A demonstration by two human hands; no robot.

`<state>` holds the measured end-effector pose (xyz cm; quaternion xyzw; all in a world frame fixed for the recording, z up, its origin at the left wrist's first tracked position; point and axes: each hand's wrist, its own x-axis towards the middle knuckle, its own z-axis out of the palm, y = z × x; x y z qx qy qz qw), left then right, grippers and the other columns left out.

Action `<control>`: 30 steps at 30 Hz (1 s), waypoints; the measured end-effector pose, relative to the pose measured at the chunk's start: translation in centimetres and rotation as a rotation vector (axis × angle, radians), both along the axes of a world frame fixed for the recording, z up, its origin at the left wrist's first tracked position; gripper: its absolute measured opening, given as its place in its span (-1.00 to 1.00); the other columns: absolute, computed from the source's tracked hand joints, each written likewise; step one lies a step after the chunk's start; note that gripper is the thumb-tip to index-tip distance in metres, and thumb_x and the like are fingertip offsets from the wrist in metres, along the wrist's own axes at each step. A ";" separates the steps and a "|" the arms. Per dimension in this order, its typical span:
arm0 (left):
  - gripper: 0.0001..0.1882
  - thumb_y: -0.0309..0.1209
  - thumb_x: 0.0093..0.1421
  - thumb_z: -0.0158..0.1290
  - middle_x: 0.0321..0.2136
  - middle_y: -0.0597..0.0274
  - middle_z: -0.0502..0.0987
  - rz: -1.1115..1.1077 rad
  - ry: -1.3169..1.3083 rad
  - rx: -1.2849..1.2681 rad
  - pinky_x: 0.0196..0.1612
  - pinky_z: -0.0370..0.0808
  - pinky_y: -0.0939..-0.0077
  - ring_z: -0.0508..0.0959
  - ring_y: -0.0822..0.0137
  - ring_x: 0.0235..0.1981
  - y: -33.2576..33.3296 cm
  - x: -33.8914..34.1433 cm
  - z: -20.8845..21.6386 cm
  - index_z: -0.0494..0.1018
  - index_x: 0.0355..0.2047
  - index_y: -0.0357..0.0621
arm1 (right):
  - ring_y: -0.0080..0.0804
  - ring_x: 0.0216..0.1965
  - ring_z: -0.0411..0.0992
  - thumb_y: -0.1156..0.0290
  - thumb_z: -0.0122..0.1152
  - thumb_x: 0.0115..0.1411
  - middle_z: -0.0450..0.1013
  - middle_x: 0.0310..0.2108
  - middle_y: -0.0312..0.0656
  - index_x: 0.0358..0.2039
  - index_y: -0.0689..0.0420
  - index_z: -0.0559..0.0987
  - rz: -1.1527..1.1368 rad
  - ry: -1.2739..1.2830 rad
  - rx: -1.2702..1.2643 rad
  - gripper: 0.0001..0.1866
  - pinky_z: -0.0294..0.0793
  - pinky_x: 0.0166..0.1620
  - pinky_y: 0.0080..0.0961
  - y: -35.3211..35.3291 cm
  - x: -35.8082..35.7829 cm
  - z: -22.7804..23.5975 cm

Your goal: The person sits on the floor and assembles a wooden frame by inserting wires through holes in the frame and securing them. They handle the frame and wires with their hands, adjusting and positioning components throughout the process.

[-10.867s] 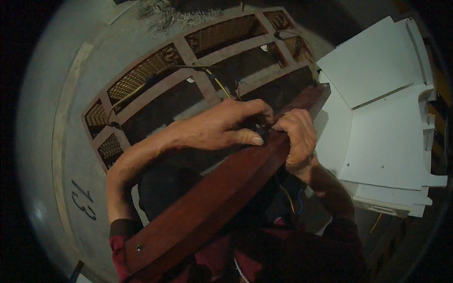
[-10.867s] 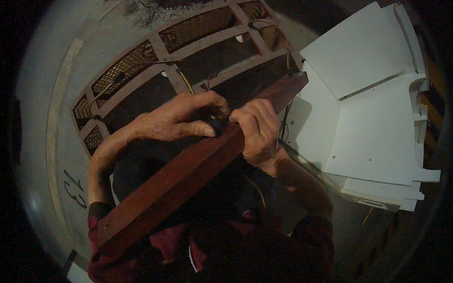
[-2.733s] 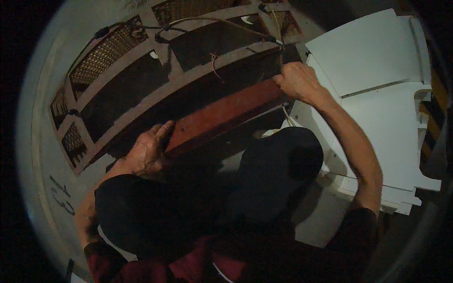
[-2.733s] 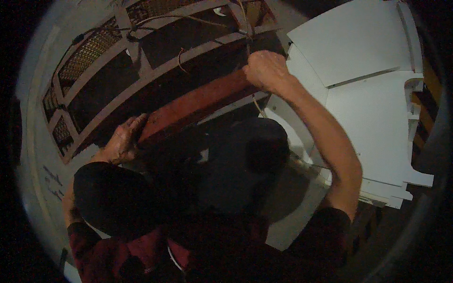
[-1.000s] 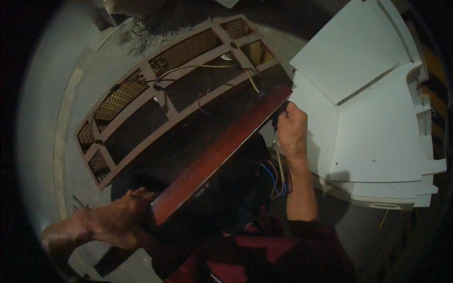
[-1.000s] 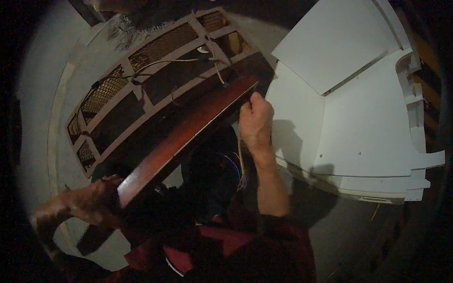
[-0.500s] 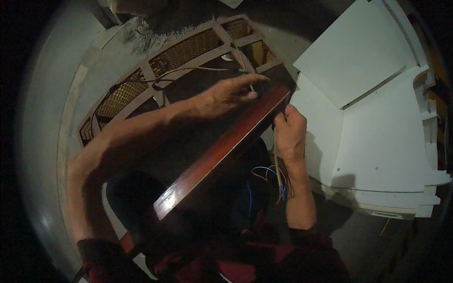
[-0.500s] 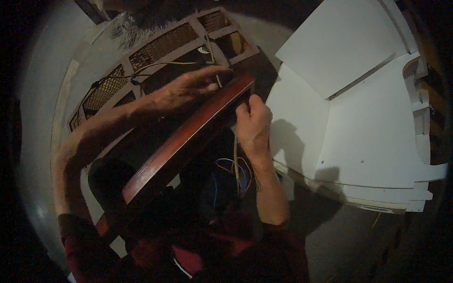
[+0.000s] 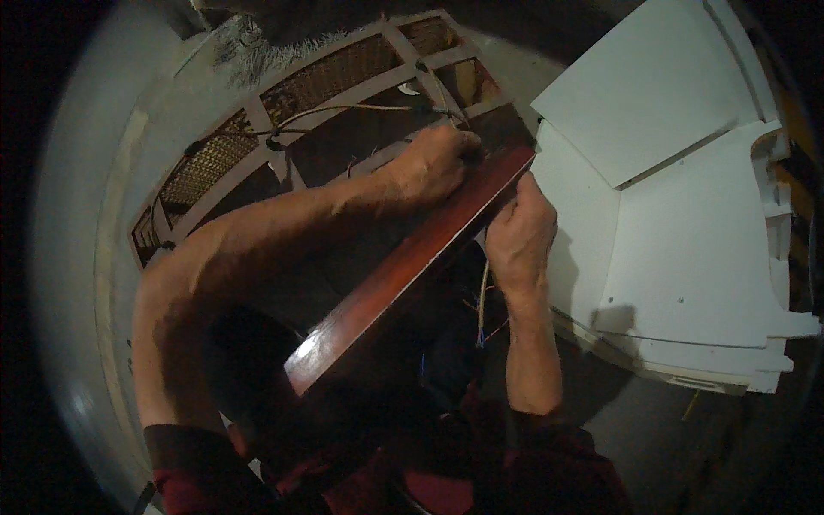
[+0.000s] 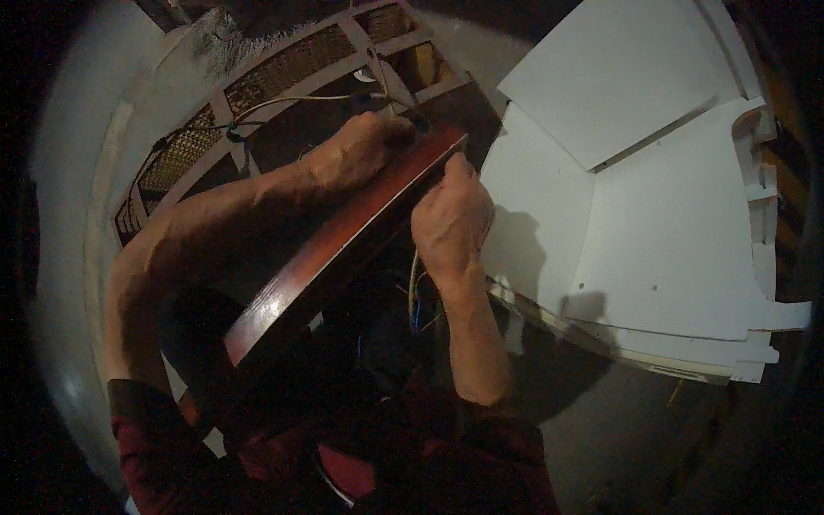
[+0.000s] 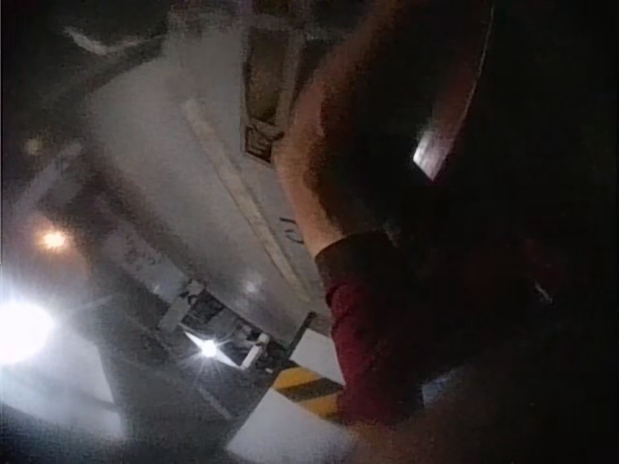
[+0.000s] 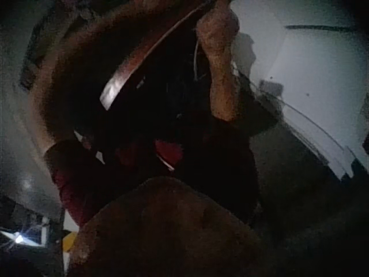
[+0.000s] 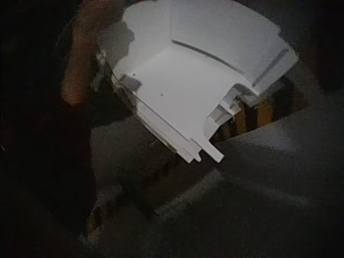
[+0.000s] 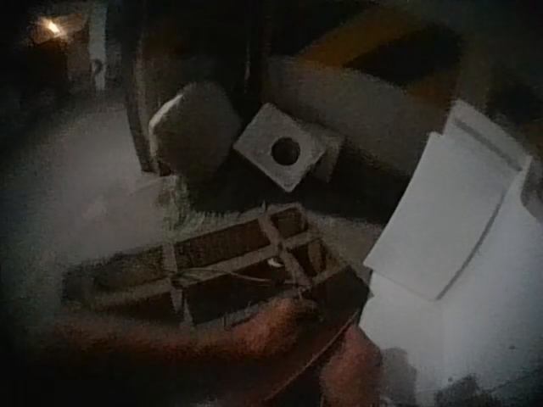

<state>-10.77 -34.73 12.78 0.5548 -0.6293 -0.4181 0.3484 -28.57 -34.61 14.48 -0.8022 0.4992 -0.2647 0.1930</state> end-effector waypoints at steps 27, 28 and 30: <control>-0.71 -0.23 0.35 0.03 -0.36 0.20 0.61 0.035 0.280 0.210 -0.21 0.52 0.40 0.60 0.33 -0.30 -2.6 -0.5 -0.3 0.54 -0.21 -0.25 | -0.36 -0.59 0.39 0.50 0.12 0.13 0.48 -0.55 0.02 -0.33 0.28 0.55 0.088 -0.230 0.337 -0.86 0.41 -0.43 -0.40 -2.8 -2.0 1.7; -0.70 -0.22 0.34 0.05 -0.39 0.24 0.59 0.011 0.390 0.190 -0.24 0.50 0.45 0.56 0.38 -0.33 -1.9 -0.3 -0.8 0.53 -0.22 -0.25 | -0.35 -0.60 0.38 0.50 0.12 0.14 0.48 -0.56 0.03 -0.33 0.29 0.55 0.087 -0.237 0.357 -0.86 0.40 -0.43 -0.39 -2.9 -2.1 1.9; -0.69 -0.19 0.33 0.08 -0.43 0.33 0.54 -0.004 0.582 0.321 -0.30 0.45 0.53 0.50 0.47 -0.40 -1.2 0.2 -2.1 0.50 -0.25 -0.24 | -0.34 -0.60 0.37 0.50 0.11 0.14 0.46 -0.58 0.04 -0.35 0.30 0.54 0.079 -0.162 0.365 -0.86 0.39 -0.44 -0.38 -3.2 -2.5 2.2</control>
